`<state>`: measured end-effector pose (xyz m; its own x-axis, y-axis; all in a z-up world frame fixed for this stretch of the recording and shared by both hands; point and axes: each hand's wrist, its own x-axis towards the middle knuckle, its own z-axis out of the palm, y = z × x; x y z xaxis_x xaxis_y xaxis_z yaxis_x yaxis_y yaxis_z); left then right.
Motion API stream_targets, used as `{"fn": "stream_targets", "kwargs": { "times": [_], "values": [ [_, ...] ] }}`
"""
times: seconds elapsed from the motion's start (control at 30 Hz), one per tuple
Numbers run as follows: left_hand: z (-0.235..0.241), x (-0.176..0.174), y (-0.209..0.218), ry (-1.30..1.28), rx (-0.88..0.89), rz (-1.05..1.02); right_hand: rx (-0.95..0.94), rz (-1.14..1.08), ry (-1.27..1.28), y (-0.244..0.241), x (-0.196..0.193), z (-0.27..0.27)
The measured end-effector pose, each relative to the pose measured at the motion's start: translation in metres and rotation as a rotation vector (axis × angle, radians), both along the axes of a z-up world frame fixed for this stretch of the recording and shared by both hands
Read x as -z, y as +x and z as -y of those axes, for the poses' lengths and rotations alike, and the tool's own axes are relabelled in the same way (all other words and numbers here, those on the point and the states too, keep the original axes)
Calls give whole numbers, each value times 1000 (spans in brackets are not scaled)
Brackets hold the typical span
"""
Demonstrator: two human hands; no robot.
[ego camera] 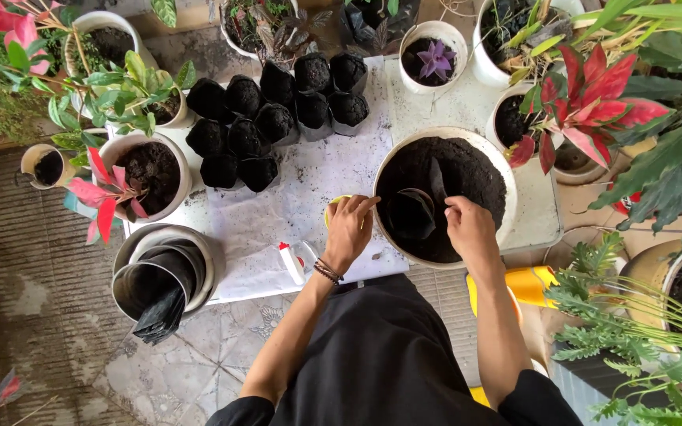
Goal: The person fills black seed pouches with soil from a large white bucket using a small trowel. They then add seeds from a yellow cup into the pouch and spray the soil with water from a white spray bottle.
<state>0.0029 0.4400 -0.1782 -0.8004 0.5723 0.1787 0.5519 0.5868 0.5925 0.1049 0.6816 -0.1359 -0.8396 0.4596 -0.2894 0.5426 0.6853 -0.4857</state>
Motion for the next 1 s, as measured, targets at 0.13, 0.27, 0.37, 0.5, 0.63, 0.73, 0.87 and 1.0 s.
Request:
{"fn": "stream_targets", "kwargs": {
  "times": [0.13, 0.27, 0.37, 0.5, 0.63, 0.73, 0.87, 1.0],
  "values": [
    [-10, 2, -1, -114, -11, -86, -19, 27, -32, -12, 35, -12],
    [-23, 7, 4, -119, -55, -206, -21, 114, -144, -27, 25, -2],
    [-33, 4, 3, -132, -87, -198, -49, 102, -161, -32, 29, -7],
    [-41, 1, 5, -152, -132, -164, -80, 87, -185, -32, 48, -21],
    [-50, -4, 11, -183, -149, -162, -83, 37, -252, -33, 43, -31],
    [-54, -2, 17, -173, -157, -108, -53, 10, -308, -32, 51, -33],
    [-58, -1, 24, -212, -188, -70, -79, 68, -357, -29, 71, -26],
    [-61, 2, 31, -256, -188, -40, -83, 166, -402, -27, 81, -29]
  ]
}}
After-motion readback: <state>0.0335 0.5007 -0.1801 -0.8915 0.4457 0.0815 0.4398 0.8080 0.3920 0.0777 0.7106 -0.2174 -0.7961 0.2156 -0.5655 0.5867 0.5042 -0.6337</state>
